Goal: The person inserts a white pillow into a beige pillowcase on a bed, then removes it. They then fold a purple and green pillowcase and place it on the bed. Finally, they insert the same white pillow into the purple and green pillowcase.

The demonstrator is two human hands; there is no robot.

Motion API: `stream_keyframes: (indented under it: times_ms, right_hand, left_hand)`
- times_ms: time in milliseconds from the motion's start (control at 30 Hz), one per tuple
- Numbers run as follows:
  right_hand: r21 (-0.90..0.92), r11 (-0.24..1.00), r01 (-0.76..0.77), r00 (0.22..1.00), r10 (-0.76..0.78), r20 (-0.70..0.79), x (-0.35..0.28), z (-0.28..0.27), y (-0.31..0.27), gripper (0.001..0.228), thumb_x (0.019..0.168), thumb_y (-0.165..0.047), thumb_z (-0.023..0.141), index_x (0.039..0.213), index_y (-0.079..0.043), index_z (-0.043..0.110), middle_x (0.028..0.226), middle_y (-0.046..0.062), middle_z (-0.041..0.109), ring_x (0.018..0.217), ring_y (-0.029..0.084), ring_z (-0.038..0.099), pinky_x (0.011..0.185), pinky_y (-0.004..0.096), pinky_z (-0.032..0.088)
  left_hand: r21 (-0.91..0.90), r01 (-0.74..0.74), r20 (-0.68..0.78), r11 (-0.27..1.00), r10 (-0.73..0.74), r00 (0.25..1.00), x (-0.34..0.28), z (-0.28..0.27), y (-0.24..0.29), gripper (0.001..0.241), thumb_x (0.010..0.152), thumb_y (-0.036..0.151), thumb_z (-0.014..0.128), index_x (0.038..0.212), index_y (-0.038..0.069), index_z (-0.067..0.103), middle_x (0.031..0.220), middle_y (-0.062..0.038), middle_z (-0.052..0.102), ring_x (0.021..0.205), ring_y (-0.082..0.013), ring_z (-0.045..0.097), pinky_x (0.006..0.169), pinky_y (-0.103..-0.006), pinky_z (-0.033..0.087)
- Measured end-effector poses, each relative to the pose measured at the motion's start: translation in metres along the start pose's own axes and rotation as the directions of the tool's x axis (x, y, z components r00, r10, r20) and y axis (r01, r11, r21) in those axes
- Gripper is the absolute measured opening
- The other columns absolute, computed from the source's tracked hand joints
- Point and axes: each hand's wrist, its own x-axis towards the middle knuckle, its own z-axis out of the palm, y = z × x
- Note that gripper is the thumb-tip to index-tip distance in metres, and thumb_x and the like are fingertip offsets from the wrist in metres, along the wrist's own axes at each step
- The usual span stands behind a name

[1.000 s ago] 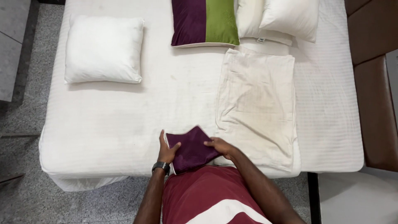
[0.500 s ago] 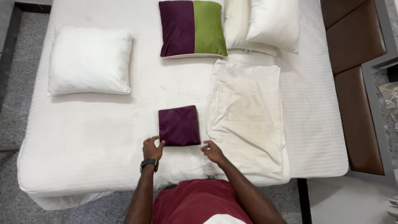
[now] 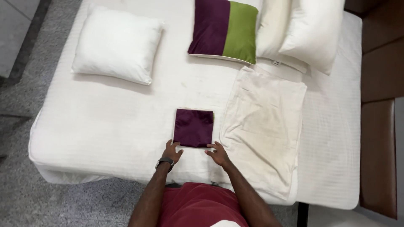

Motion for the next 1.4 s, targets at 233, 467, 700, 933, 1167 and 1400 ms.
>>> stream_keyframes:
  times_ms: [233, 467, 700, 933, 1167, 1400]
  right_hand:
    - [0.01, 1.0, 0.017, 0.998, -0.018, 0.068, 0.021, 0.0, 0.019, 0.069, 0.091, -0.046, 0.074, 0.149, -0.016, 0.051, 0.153, 0.011, 0.05, 0.14, 0.026, 0.048, 0.111, 0.046, 0.046]
    - [0.046, 0.999, 0.011, 0.989, -0.017, 0.144, 0.024, 0.002, 0.045, 0.057, 0.096, -0.043, 0.068, 0.14, -0.007, 0.062, 0.125, 0.012, 0.072, 0.117, 0.024, 0.068, 0.105, 0.042, 0.053]
    - [0.19, 0.98, 0.052, 0.963, -0.1, 0.251, 0.068, 0.044, 0.174, 0.043, 0.1, -0.038, 0.067, 0.121, -0.002, 0.076, 0.107, 0.011, 0.079, 0.091, 0.019, 0.075, 0.085, 0.037, 0.062]
    - [0.257, 0.96, -0.112, 0.897, -0.014, 0.442, 0.052, 0.055, 0.213, 0.032, 0.095, -0.024, 0.063, 0.124, -0.009, 0.067, 0.095, 0.009, 0.076, 0.08, 0.02, 0.075, 0.073, 0.04, 0.064]
    - [0.177, 0.984, -0.017, 0.98, -0.019, 0.198, 0.065, 0.042, 0.172, 0.05, 0.101, -0.043, 0.064, 0.114, 0.004, 0.075, 0.095, 0.009, 0.078, 0.081, 0.017, 0.073, 0.076, 0.034, 0.06]
    - [0.271, 0.962, -0.022, 0.999, 0.009, 0.048, 0.042, 0.023, 0.071, 0.068, 0.093, -0.046, 0.069, 0.146, -0.007, 0.051, 0.129, 0.013, 0.068, 0.116, 0.021, 0.064, 0.1, 0.038, 0.05]
  left_hand:
    - [-0.095, -0.111, -0.123, 0.989, 0.099, 0.987, 0.026, 0.023, -0.027, 0.055, 0.098, 0.029, 0.066, 0.15, 0.017, 0.05, 0.165, -0.011, 0.03, 0.145, -0.0333, 0.045, 0.115, -0.0457, 0.047]
    - [-0.153, -0.022, -0.127, 0.988, 0.002, 0.992, 0.031, 0.026, -0.035, 0.08, 0.096, 0.035, 0.069, 0.159, 0.01, 0.027, 0.135, -0.017, 0.056, 0.121, -0.0306, 0.058, 0.103, -0.0458, 0.05]
    - [-0.015, 0.018, 0.031, 1.0, -0.017, 0.999, 0.002, 0.035, -0.05, 0.046, 0.101, 0.041, 0.058, 0.104, -0.004, 0.07, 0.089, -0.02, 0.07, 0.077, -0.0281, 0.067, 0.08, -0.045, 0.055]
    - [0.002, 0.037, 0.125, 0.999, -0.037, 0.992, -0.001, 0.079, -0.107, 0.054, 0.102, 0.045, 0.06, 0.096, -0.007, 0.073, 0.092, -0.027, 0.074, 0.08, -0.0322, 0.07, 0.083, -0.0451, 0.056]
    - [-0.108, -0.073, -0.11, 0.992, 0.061, 0.992, 0.033, 0.077, -0.085, 0.06, 0.09, 0.035, 0.07, 0.135, 0.001, 0.049, 0.115, -0.025, 0.067, 0.105, -0.0389, 0.067, 0.093, -0.0474, 0.055]
    - [0.118, -0.028, -0.159, 0.993, 0.046, 0.986, 0.048, 0.072, -0.063, 0.058, 0.09, 0.042, 0.076, 0.128, 0.004, 0.056, 0.129, -0.031, 0.051, 0.11, -0.0433, 0.06, 0.091, -0.0492, 0.054]
